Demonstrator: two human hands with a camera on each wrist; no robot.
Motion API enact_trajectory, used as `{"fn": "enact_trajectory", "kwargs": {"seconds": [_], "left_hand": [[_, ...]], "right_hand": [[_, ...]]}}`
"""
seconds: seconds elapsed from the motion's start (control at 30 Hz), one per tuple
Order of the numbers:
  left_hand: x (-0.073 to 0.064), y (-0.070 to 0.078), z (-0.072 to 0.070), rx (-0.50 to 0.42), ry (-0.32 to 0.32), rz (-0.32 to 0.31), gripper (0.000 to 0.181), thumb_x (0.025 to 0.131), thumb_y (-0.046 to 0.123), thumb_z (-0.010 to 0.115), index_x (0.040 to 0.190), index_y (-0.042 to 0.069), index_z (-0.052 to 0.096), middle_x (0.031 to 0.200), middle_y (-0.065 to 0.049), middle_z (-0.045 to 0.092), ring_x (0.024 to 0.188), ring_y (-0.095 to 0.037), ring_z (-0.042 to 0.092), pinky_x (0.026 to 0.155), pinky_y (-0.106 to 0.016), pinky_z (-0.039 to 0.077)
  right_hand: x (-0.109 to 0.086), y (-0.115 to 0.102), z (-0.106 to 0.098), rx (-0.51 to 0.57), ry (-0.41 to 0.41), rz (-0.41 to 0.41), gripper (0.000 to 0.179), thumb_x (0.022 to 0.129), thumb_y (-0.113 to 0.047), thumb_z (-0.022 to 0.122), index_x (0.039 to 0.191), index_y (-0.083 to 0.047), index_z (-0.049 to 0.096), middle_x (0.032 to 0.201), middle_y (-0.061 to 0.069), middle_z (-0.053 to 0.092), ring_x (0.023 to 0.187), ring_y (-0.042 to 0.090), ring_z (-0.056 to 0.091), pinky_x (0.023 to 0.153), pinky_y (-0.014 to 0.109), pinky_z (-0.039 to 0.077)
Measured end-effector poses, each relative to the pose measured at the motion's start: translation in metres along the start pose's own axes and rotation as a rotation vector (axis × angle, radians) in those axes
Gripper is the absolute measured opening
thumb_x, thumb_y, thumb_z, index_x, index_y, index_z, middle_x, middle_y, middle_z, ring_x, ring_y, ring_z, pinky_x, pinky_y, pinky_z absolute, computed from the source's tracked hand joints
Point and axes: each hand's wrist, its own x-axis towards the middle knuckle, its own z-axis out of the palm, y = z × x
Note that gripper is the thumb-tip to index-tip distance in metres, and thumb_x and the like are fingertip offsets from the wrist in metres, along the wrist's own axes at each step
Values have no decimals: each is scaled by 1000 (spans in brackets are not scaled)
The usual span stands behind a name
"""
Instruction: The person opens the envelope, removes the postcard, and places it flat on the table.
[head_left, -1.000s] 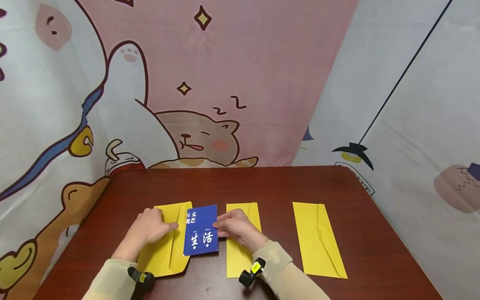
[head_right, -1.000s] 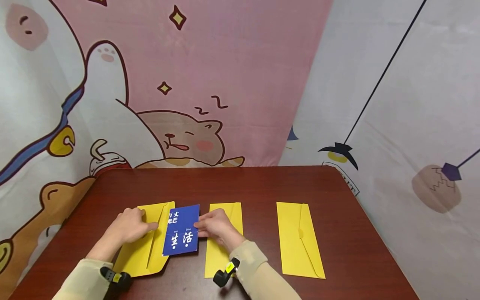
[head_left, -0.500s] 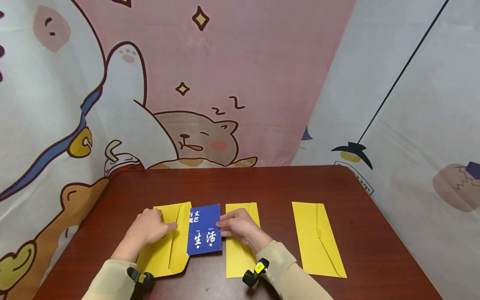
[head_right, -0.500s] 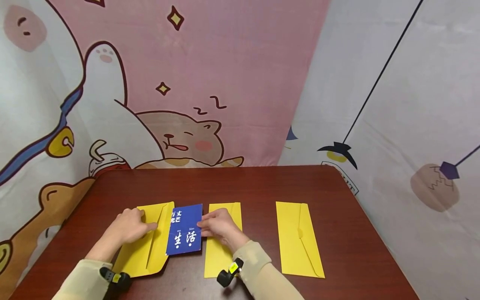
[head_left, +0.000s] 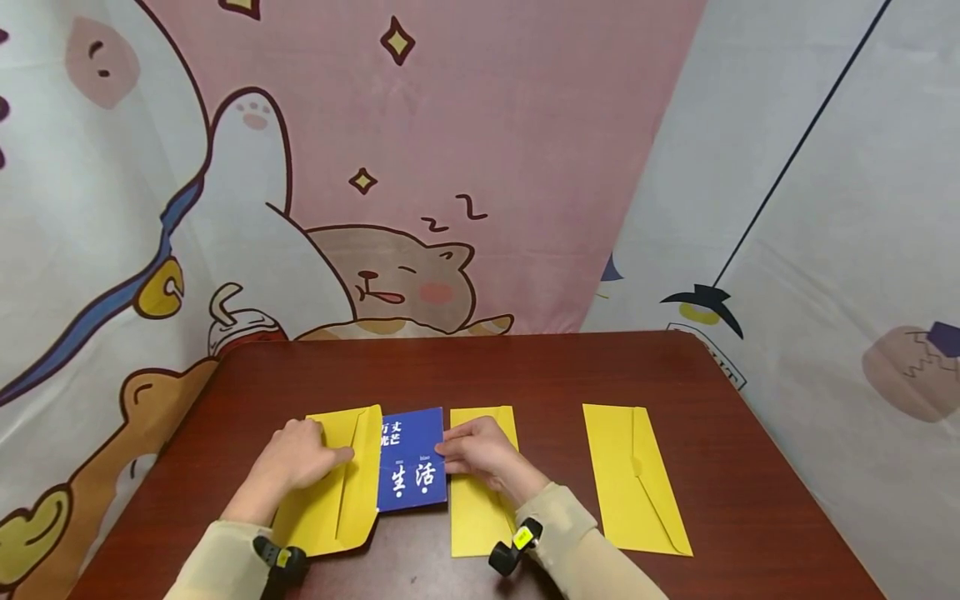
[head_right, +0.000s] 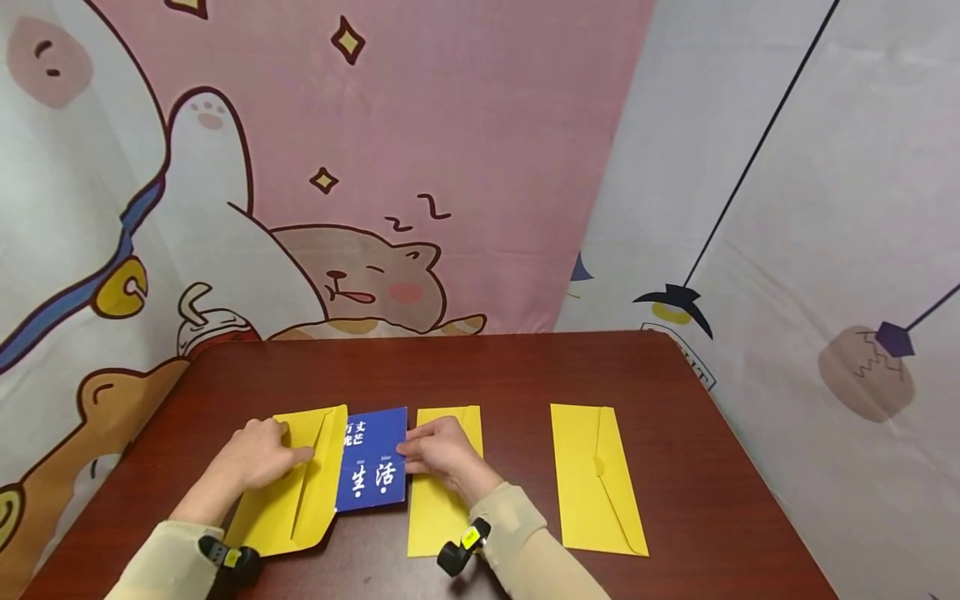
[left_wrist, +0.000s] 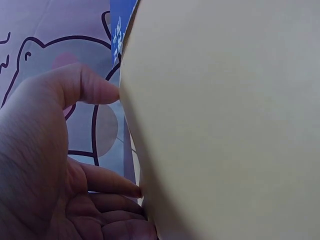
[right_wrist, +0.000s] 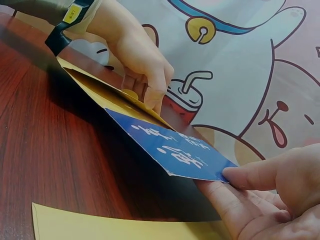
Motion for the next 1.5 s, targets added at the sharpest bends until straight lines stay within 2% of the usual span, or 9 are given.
{"fn": "enact_trajectory", "kwargs": {"seconds": [0.4, 1.03, 1.5], "left_hand": [[0, 1, -1, 7, 0, 1, 69, 84, 51, 79, 112, -10, 65, 88, -16, 59, 70, -27, 57, 59, -37, 47], [1, 0, 1, 10, 1, 3, 66, 83, 50, 79, 109, -9, 64, 86, -15, 59, 69, -25, 57, 59, -36, 47], [-1, 2, -1, 18, 7, 23, 58, 83, 50, 78, 99, -4, 62, 81, -12, 56, 65, -25, 56, 57, -36, 46]], "right_hand": [[-3, -2, -5, 11, -9, -8, 25, 91, 6, 77, 112, 15, 68, 94, 21, 76, 82, 30, 78, 74, 40, 63], [-4, -4, -12, 35, -24, -4, 23, 93, 6, 75, 112, 16, 68, 98, 23, 76, 85, 32, 78, 76, 41, 63], [-7, -5, -14, 13, -13, -10, 24, 93, 5, 75, 113, 17, 67, 98, 24, 76, 85, 34, 79, 75, 40, 63]]}}
